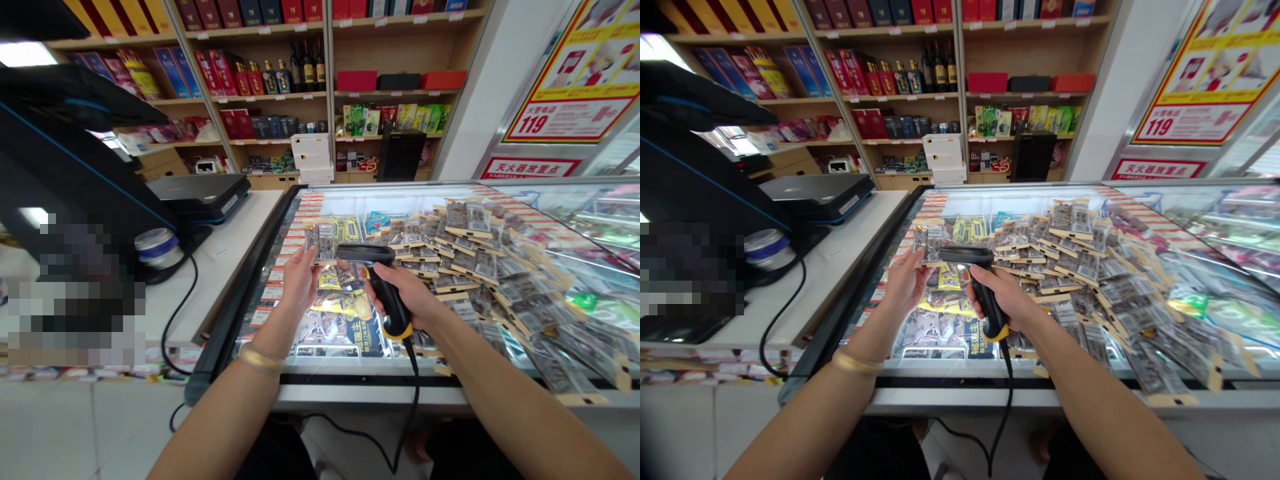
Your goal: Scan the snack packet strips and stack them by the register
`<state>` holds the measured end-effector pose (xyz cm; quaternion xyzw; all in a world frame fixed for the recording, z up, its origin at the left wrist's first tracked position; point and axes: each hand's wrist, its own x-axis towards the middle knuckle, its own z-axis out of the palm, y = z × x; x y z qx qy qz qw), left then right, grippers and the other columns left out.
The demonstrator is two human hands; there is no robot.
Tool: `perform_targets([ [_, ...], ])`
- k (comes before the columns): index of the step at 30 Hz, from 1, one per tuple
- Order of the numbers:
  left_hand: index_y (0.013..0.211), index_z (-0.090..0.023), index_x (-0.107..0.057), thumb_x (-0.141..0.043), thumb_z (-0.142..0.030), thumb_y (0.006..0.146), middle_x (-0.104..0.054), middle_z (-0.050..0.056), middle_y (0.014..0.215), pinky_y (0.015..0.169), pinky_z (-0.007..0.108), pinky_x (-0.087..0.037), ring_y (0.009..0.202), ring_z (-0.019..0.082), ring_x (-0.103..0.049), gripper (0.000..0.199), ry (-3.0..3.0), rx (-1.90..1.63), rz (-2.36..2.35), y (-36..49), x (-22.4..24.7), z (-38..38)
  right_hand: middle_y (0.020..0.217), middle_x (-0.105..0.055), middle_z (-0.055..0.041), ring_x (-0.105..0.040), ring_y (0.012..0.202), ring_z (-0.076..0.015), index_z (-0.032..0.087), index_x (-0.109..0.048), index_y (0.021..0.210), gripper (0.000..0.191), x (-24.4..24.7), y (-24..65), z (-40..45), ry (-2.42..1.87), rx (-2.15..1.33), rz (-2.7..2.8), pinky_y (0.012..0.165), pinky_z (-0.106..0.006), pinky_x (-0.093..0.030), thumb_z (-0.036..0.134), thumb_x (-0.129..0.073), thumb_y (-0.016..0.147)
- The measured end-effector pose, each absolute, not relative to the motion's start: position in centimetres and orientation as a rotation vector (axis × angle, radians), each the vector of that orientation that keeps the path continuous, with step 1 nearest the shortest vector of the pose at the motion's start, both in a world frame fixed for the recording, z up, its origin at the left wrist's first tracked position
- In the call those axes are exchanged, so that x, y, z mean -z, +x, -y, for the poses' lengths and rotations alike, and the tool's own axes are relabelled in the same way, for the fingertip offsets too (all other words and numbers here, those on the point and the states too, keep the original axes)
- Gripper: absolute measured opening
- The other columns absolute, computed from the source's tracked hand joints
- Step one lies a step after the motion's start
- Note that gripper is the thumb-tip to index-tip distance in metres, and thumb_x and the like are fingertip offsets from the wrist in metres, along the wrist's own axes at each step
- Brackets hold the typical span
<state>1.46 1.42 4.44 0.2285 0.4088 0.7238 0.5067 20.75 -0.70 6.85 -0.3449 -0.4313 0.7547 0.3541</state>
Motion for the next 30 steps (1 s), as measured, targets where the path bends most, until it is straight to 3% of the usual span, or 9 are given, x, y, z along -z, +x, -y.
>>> perform_targets([
  [7,0.113,-0.018,-0.069,-0.064,-0.028,0.072,-0.075,0.005,0.108,0.078,0.027,-0.052,0.093,0.019,-0.068,0.042,1.056,-1.801,-1.518,-3.4,-4.1,-2.3,0.057,-0.06,0.0012,-0.049,0.042,-0.0093,0.016,-0.058,0.085,0.051,-7.1,20.6,0.8,-0.888,-1.911,1.11,0.038,-0.021,-0.041,0.055,-0.082,0.063],
  [14,0.093,-0.019,-0.072,-0.062,-0.024,0.071,-0.073,0.009,0.09,0.091,0.039,-0.049,0.09,0.027,-0.067,0.025,1.279,-1.522,-2.124,-10.1,-3.4,-0.9,0.058,-0.06,0.0012,-0.048,0.042,-0.0095,0.018,-0.058,0.084,0.042,-7.2,19.8,0.9,-0.902,-1.92,1.111,0.038,-0.021,-0.04,0.05,-0.079,0.068],
  [19,0.098,-0.015,-0.072,-0.061,-0.021,0.07,-0.068,0.017,0.109,0.105,0.044,-0.042,0.11,0.032,-0.061,0.031,1.535,-1.367,-2.292,-9.6,-2.7,-0.8,0.056,-0.059,0.0012,-0.048,0.041,-0.0094,0.018,-0.057,0.081,0.04,-6.9,19.5,0.7,-0.93,-1.92,1.107,0.037,-0.021,-0.04,0.05,-0.078,0.069],
  [25,0.106,-0.01,-0.072,-0.053,-0.026,0.079,-0.061,0.024,0.122,0.105,0.055,-0.04,0.118,0.041,-0.052,0.037,1.736,-0.855,-2.583,-8.8,-3.2,-0.1,0.057,-0.059,0.0016,-0.048,0.041,-0.0093,0.018,-0.056,0.081,0.045,-6.4,19.8,0.6,-0.91,-1.91,1.08,0.037,-0.021,-0.041,0.052,-0.08,0.066],
  [30,0.118,-0.008,-0.069,-0.048,-0.029,0.083,-0.058,0.023,0.129,0.106,0.055,-0.038,0.122,0.04,-0.049,0.045,1.727,-0.99,-2.573,-8.1,-4.0,-0.1,0.059,-0.059,0.0017,-0.048,0.042,-0.0094,0.017,-0.058,0.087,0.042,-6.6,19.8,0.5,-0.869,-1.926,1.1,0.039,-0.022,-0.04,0.052,-0.076,0.071],
])
